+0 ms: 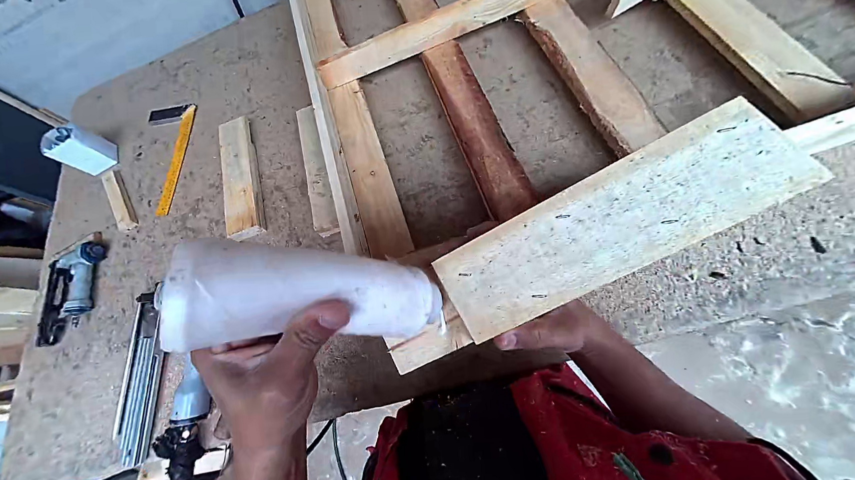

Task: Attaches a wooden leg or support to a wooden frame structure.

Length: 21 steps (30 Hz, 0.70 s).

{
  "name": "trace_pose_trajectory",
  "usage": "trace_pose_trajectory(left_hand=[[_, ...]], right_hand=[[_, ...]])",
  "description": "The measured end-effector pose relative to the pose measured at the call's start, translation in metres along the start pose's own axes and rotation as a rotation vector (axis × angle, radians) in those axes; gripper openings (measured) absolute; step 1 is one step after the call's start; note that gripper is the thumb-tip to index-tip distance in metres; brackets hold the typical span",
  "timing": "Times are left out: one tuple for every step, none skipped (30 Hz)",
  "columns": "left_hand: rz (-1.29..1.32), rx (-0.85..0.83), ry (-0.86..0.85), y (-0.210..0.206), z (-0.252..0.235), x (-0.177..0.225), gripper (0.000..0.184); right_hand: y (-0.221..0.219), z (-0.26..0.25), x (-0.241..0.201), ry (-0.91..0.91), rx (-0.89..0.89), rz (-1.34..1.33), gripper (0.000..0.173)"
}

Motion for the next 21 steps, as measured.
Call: trace_pose_trajectory(left_hand=[[-0.034,0.019,-0.028,-0.002,-0.002,0.001,0.054],[-0.067,0.027,-0.049,-0.002,-0.002,0.004,0.056],[-0.096,0.027,-0.052,0.000,-0.001,0.009,0.057],[-0.122,0.015,-0.045,0.000,0.003,0.014,0.057],[-0.146,0.000,-0.035,-0.002,0.007,0.018,0.057],[-0.154,-0.010,-0.026,-0.007,0.011,0.021,0.056],[-0.140,-0.017,-0.015,-0.016,0.015,0.021,0.054],[-0.112,-0.023,-0.015,-0.027,0.017,0.019,0.051],[-0.089,-0.019,-0.034,-0.035,0.017,0.017,0.050],[-0.084,-0.007,-0.062,-0.040,0.014,0.015,0.050],[-0.096,0.011,-0.084,-0.040,0.011,0.015,0.051],[-0.111,0.027,-0.092,-0.036,0.010,0.016,0.052],[-0.122,0.039,-0.081,-0.032,0.011,0.017,0.052],[-0.128,0.048,-0.058,-0.030,0.014,0.018,0.052],[-0.126,0.051,-0.044,-0.032,0.017,0.019,0.051],[-0.124,0.048,-0.047,-0.038,0.020,0.018,0.051],[-0.114,0.050,-0.068,-0.046,0.020,0.018,0.051],[-0.097,0.059,-0.095,-0.053,0.019,0.016,0.051],[-0.078,0.068,-0.106,-0.058,0.017,0.013,0.051],[-0.062,0.072,-0.097,-0.061,0.016,0.011,0.048],[-0.060,0.058,-0.072,-0.062,0.020,0.009,0.046]], right_hand=[[0.002,0.004,-0.003,-0.001,-0.001,0.004,0.042],[0.005,0.008,-0.006,-0.004,-0.001,0.003,0.042],[0.008,0.010,-0.010,-0.006,0.002,0.010,0.041],[0.014,0.012,-0.013,-0.008,0.006,0.021,0.039],[0.018,0.014,-0.017,-0.007,0.008,0.021,0.038],[0.022,0.015,-0.019,0.003,0.011,0.029,0.037],[0.023,0.017,-0.020,0.006,0.010,0.030,0.037],[0.023,0.019,-0.021,0.005,-0.001,0.034,0.038],[0.023,0.021,-0.021,0.003,-0.015,0.038,0.039],[0.023,0.022,-0.020,0.001,-0.026,0.040,0.039],[0.024,0.023,-0.021,0.002,-0.031,0.036,0.039],[0.026,0.024,-0.023,0.004,-0.021,0.037,0.039],[0.029,0.025,-0.026,0.009,0.001,0.039,0.039],[0.033,0.026,-0.027,0.014,0.020,0.043,0.040],[0.036,0.027,-0.028,0.021,0.030,0.039,0.040],[0.036,0.027,-0.028,0.014,0.033,0.023,0.040],[0.034,0.025,-0.029,0.007,0.016,0.011,0.040],[0.033,0.024,-0.030,0.001,-0.004,0.006,0.040],[0.031,0.022,-0.031,0.005,-0.015,0.000,0.040],[0.031,0.022,-0.032,0.011,-0.010,0.002,0.041],[0.034,0.022,-0.032,0.019,-0.003,0.017,0.041]])
Point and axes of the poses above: each hand's wrist, its own z-axis away from the middle knuckle, its own y-axis out of the back of the hand, x = y × z, the point moved 6 cm from there along -z, towards the middle knuckle, and after that the axes turned 7 degrees about z, right-handed, at the moved point
